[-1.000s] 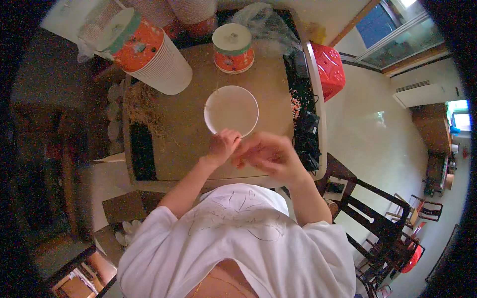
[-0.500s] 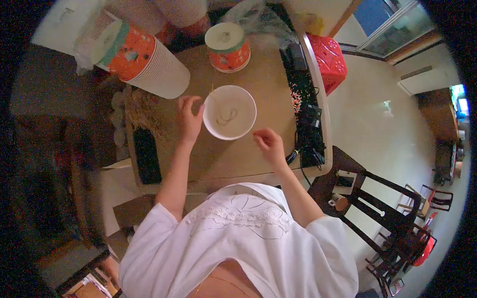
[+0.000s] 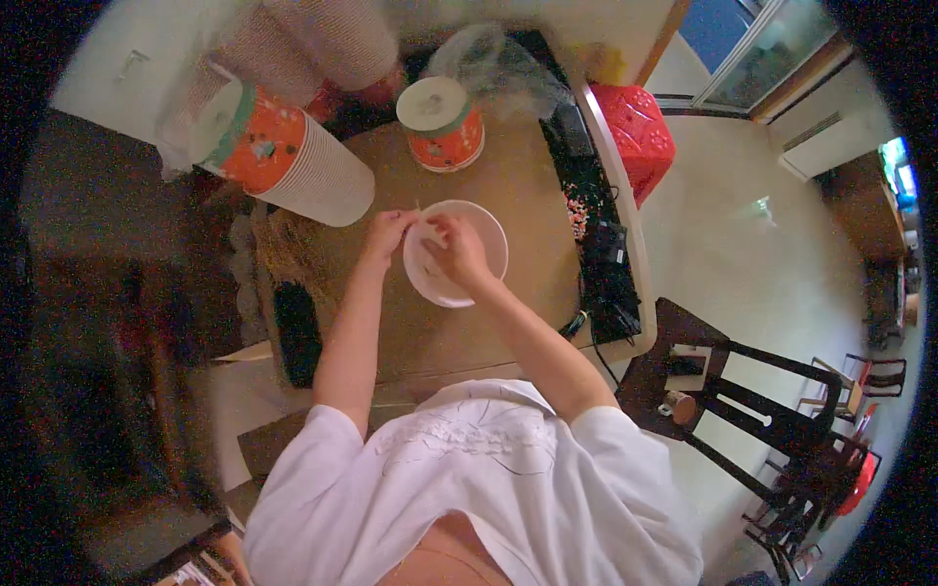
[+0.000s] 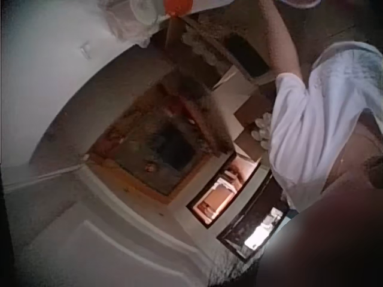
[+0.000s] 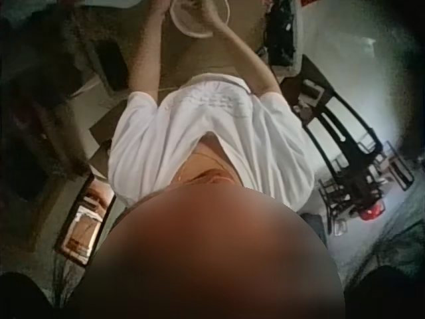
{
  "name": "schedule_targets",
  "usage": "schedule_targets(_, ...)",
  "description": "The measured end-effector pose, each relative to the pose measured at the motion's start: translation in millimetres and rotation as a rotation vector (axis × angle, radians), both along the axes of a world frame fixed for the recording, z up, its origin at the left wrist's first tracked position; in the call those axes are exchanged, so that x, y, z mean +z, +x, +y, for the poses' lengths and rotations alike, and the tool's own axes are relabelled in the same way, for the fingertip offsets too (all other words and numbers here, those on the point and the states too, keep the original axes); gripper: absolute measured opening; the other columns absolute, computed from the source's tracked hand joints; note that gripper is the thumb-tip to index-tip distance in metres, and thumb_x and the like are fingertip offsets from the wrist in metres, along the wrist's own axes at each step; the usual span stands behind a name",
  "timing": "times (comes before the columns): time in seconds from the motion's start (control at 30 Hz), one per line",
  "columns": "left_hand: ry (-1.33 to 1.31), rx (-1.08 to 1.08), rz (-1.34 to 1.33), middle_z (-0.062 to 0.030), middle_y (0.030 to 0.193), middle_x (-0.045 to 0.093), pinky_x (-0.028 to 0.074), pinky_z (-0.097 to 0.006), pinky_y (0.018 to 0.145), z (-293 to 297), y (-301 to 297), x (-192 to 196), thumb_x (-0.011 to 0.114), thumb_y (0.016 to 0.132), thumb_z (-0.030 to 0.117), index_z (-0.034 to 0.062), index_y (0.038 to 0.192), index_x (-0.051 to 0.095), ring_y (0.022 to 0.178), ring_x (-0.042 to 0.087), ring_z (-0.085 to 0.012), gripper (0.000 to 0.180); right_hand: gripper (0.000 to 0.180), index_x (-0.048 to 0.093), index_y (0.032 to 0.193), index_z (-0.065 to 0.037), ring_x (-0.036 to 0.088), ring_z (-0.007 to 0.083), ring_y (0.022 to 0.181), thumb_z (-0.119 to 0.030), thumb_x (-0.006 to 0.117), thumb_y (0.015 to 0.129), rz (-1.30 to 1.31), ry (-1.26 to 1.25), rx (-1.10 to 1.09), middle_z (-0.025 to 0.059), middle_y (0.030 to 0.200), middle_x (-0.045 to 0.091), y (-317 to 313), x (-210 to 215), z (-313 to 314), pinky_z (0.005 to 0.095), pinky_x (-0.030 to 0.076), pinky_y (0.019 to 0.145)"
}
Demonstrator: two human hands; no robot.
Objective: Packaging and organizing paper buckets using rubber bands.
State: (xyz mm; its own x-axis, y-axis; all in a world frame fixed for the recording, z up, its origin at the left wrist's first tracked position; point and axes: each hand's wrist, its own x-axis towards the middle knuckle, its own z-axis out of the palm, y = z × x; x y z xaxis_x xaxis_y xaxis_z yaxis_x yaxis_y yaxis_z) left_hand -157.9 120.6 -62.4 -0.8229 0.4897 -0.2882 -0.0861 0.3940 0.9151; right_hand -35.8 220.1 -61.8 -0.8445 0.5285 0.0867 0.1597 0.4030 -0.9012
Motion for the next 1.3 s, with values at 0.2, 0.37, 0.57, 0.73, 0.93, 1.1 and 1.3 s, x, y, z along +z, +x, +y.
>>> schedule_targets(0.2, 0.071, 0.059, -0.363, -0.0013, 0.072, 0.062, 0.043, -0.028, 0.059, -9.4, 0.5, -6.8, 0.065, 0.078, 0.026, 0.0057, 0.078, 0.068, 0.065, 0.055, -0.0113, 0.021, 0.016, 0.063, 0.086, -0.002, 0.056, 0.0098, 0.068, -0.016, 0.064, 0.078, -0.207, -0.338, 0.121, 0.0038, 0.074, 0.061, -24.6, -9.6, -1.1, 0.0263, 0.045, 0.061)
schedule_targets(0.37, 0.074, 0.188, -0.039, -0.0025, 0.073, 0.062, 0.043, -0.027, 0.062, -22.7, -7.9, -50.5, 0.067, 0.077, 0.02, 0.006, 0.084, 0.067, 0.068, 0.055, -0.0118, 0.016, 0.016, 0.061, 0.08, 0.0, 0.051, 0.0086, 0.06, -0.016, 0.059, 0.082, -0.173, -0.474, 0.575, -0.0015, 0.065, 0.054, 50.0, 21.3, -3.8, 0.0288, 0.044, 0.056)
schedule_targets(0.57, -0.05, 0.173, 0.199, -0.0085, 0.069, 0.065, 0.046, -0.029, 0.058, -20.6, 0.1, -38.1, 0.067, 0.075, 0.02, 0.0005, 0.078, 0.066, 0.06, 0.059, -0.0138, 0.02, 0.016, 0.064, 0.091, 0.0, 0.057, 0.0092, 0.064, -0.009, 0.052, 0.087, -0.546, -0.61, 0.521, 0.0053, 0.074, 0.063, 162.3, 61.0, 19.4, 0.0218, 0.047, 0.06)
schedule_targets(0.73, -0.168, 0.082, 0.328, -0.0079, 0.066, 0.063, 0.046, -0.029, 0.058, -22.2, 7.9, -32.7, 0.065, 0.076, 0.019, 0.0, 0.074, 0.063, 0.06, 0.058, -0.0154, 0.019, 0.023, 0.062, 0.093, 0.006, 0.06, 0.0123, 0.072, -0.014, 0.053, 0.089, -0.428, -0.546, -0.003, 0.0063, 0.081, 0.064, 198.9, -18.1, 36.6, 0.0238, 0.049, 0.065)
schedule_targets(0.93, -0.117, 0.086, 0.38, -0.0077, 0.066, 0.061, 0.045, -0.03, 0.057, -29.6, 8.2, -48.9, 0.064, 0.078, 0.017, -0.0004, 0.074, 0.061, 0.06, 0.056, -0.0156, 0.018, 0.026, 0.062, 0.093, 0.006, 0.061, 0.0131, 0.072, -0.019, 0.056, 0.088, -0.061, -0.87, -0.508, 0.0076, 0.079, 0.065, 200.2, -75.8, 54.6, 0.025, 0.05, 0.066)
schedule_targets(1.1, -0.151, 0.044, 0.353, -0.0042, 0.068, 0.06, 0.043, -0.026, 0.061, -43.2, 1.2, -53.0, 0.065, 0.078, 0.014, -0.0011, 0.078, 0.062, 0.064, 0.053, -0.0101, 0.015, 0.028, 0.053, 0.112, 0.003, 0.061, 0.0177, 0.086, -0.009, 0.055, 0.087, 0.335, -1.137, -0.772, 0.0118, 0.102, 0.062, 198.5, -76.3, 71.9, 0.0277, 0.051, 0.077)
schedule_targets(1.3, -0.191, 0.14, 1.208, -0.011, 0.08, 0.061, 0.046, -0.035, 0.071, 3.0, 61.9, 42.6, 0.06, 0.08, 0.011, 0.0001, 0.091, 0.059, 0.076, 0.058, -0.0255, 0.015, 0.016, 0.052, 0.1, -0.001, 0.06, 0.0136, 0.077, -0.007, 0.054, 0.086, 0.503, -1.337, -0.075, 0.007, 0.082, 0.06, 194.8, -10.4, 85.4, 0.024, 0.049, 0.066)
